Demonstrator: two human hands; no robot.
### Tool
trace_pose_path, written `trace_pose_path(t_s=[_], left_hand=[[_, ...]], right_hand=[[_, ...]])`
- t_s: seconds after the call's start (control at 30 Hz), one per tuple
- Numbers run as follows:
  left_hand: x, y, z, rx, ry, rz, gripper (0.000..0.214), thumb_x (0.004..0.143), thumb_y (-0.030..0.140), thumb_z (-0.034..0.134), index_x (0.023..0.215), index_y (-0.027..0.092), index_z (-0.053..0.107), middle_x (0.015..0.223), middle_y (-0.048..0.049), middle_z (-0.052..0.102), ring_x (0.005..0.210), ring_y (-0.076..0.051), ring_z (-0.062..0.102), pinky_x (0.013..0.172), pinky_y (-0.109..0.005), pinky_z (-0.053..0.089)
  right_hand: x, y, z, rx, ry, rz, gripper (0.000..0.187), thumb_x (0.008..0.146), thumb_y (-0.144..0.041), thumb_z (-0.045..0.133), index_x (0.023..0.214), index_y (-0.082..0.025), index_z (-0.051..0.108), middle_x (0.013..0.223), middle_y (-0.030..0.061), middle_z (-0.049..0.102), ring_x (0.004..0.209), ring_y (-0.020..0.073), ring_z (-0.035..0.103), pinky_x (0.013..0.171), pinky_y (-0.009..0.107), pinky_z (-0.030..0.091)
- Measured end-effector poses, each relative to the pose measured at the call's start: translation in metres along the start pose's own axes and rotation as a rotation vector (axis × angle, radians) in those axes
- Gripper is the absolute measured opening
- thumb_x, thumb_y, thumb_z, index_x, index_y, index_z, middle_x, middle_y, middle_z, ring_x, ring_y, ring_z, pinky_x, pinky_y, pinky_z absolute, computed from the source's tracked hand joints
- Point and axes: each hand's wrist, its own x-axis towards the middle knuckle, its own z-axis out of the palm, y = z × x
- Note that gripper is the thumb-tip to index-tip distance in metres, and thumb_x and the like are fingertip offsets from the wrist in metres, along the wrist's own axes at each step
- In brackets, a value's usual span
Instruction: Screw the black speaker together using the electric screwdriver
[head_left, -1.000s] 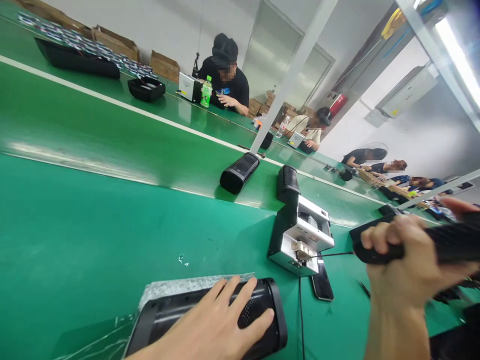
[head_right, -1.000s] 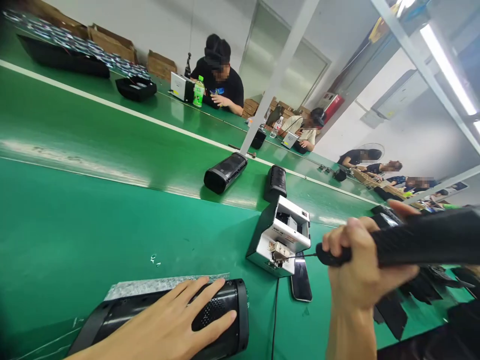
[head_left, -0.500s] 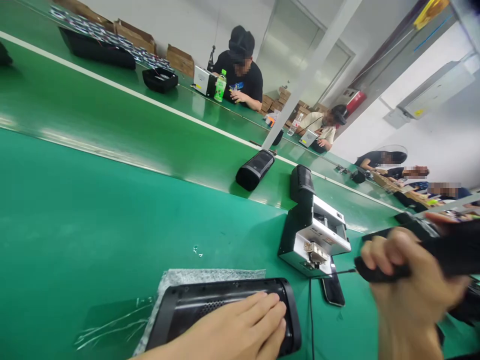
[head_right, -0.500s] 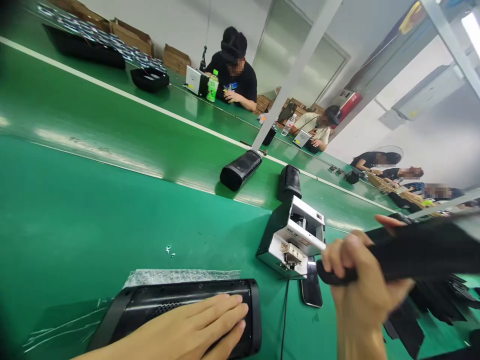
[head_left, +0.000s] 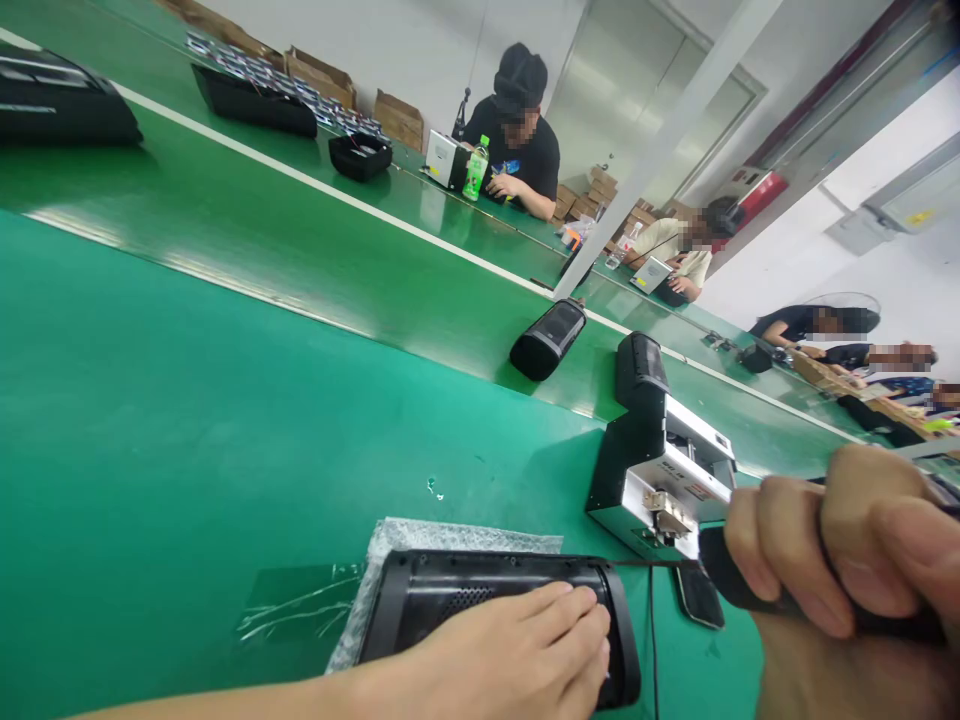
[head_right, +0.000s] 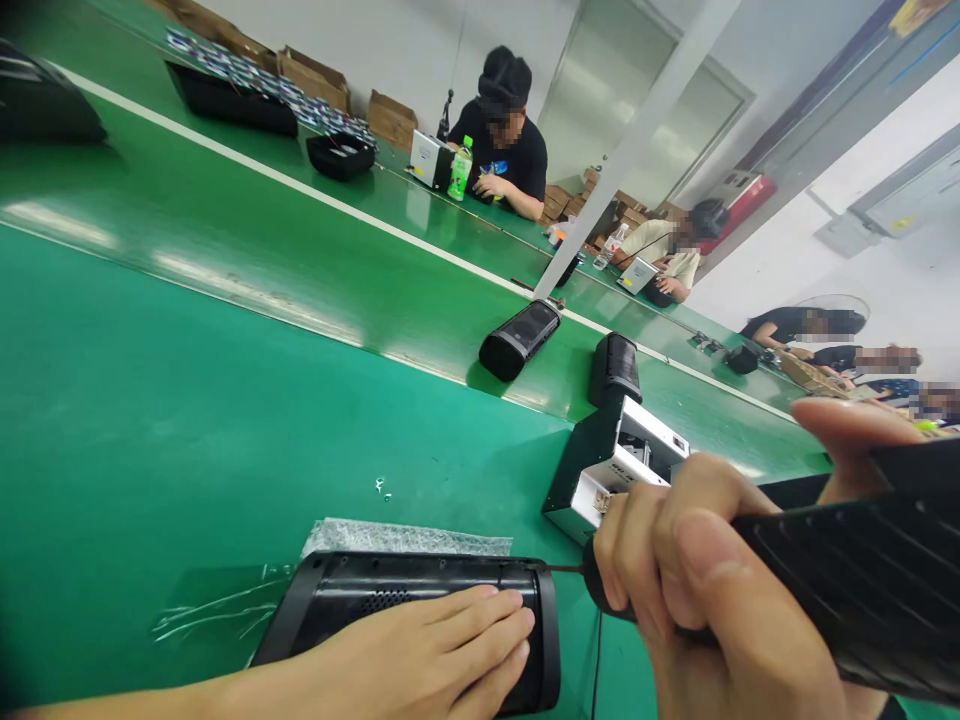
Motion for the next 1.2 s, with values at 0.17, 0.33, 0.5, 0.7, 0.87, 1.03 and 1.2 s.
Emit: trace_pose_path(t_s=[0.17, 0.33, 0.5, 0.7, 0.87, 1.03, 1.2], left_hand=[[-0.001, 0.0, 0.002, 0.004, 0.046, -0.013, 0.05, 0.117, 0.012, 0.031, 0.137, 0.018, 0.077, 0.142, -0.0038, 0.072, 0.132, -0.02, 0.064, 0.119, -0.032, 0.045], [0.0, 0.003, 0.008, 0.019, 0.062, -0.009, 0.053, 0.117, 0.012, 0.029, 0.136, 0.02, 0.078, 0.142, -0.0031, 0.071, 0.132, -0.019, 0.063, 0.121, -0.032, 0.043], [0.003, -0.001, 0.008, -0.046, 0.063, -0.033, 0.044, 0.117, 0.014, 0.036, 0.135, 0.016, 0.076, 0.139, -0.0057, 0.072, 0.129, -0.021, 0.064, 0.119, -0.033, 0.045], [0.007, -0.01, -0.004, -0.146, -0.057, -0.022, 0.038, 0.117, 0.02, 0.042, 0.136, 0.017, 0.075, 0.144, -0.0036, 0.068, 0.131, -0.022, 0.062, 0.12, -0.033, 0.046], [0.011, -0.014, -0.02, -0.139, -0.13, 0.005, 0.035, 0.117, 0.018, 0.047, 0.134, 0.021, 0.077, 0.142, -0.0043, 0.069, 0.127, -0.022, 0.066, 0.121, -0.032, 0.046], [0.011, -0.012, -0.017, -0.197, -0.108, -0.017, 0.035, 0.116, 0.019, 0.047, 0.133, 0.012, 0.076, 0.143, -0.0102, 0.069, 0.128, -0.024, 0.066, 0.119, -0.034, 0.048], [0.004, -0.006, -0.007, -0.161, -0.045, -0.025, 0.036, 0.114, 0.023, 0.056, 0.142, 0.004, 0.069, 0.146, -0.0154, 0.067, 0.133, -0.026, 0.065, 0.12, -0.035, 0.048]], right_hand=[[-0.001, 0.003, 0.004, 0.092, -0.021, 0.04, 0.038, 0.099, -0.022, 0.067, 0.074, -0.02, 0.039, 0.066, -0.0021, 0.034, 0.048, 0.0105, 0.033, 0.048, 0.035, 0.04], [0.002, 0.003, 0.039, 0.05, -0.116, -0.015, 0.039, 0.098, -0.017, 0.072, 0.13, -0.031, 0.055, 0.064, -0.0099, 0.04, 0.042, 0.0076, 0.037, 0.047, 0.024, 0.043], [-0.01, 0.029, 0.054, 0.091, -0.236, -0.069, 0.037, 0.105, -0.013, 0.061, 0.133, -0.033, 0.048, 0.062, -0.0112, 0.042, 0.04, 0.0096, 0.035, 0.047, 0.023, 0.042], [-0.006, 0.041, 0.042, 0.055, -0.513, -0.15, 0.024, 0.109, -0.01, 0.042, 0.088, -0.02, 0.044, 0.061, -0.0066, 0.033, 0.045, 0.0083, 0.033, 0.048, 0.024, 0.036], [0.0, 0.042, 0.041, 0.211, -0.521, -0.13, 0.047, 0.107, -0.005, 0.047, 0.143, -0.037, 0.045, 0.068, -0.0098, 0.042, 0.044, 0.009, 0.035, 0.046, 0.025, 0.038], [-0.007, 0.05, 0.045, 0.153, -0.405, -0.095, 0.046, 0.107, -0.007, 0.052, 0.141, -0.036, 0.043, 0.065, -0.0102, 0.038, 0.044, 0.0084, 0.034, 0.048, 0.021, 0.039], [0.0, 0.026, 0.044, 0.118, -0.272, -0.076, 0.054, 0.103, -0.028, 0.074, 0.148, -0.038, 0.047, 0.062, -0.0123, 0.045, 0.036, 0.0104, 0.033, 0.04, 0.024, 0.038]])
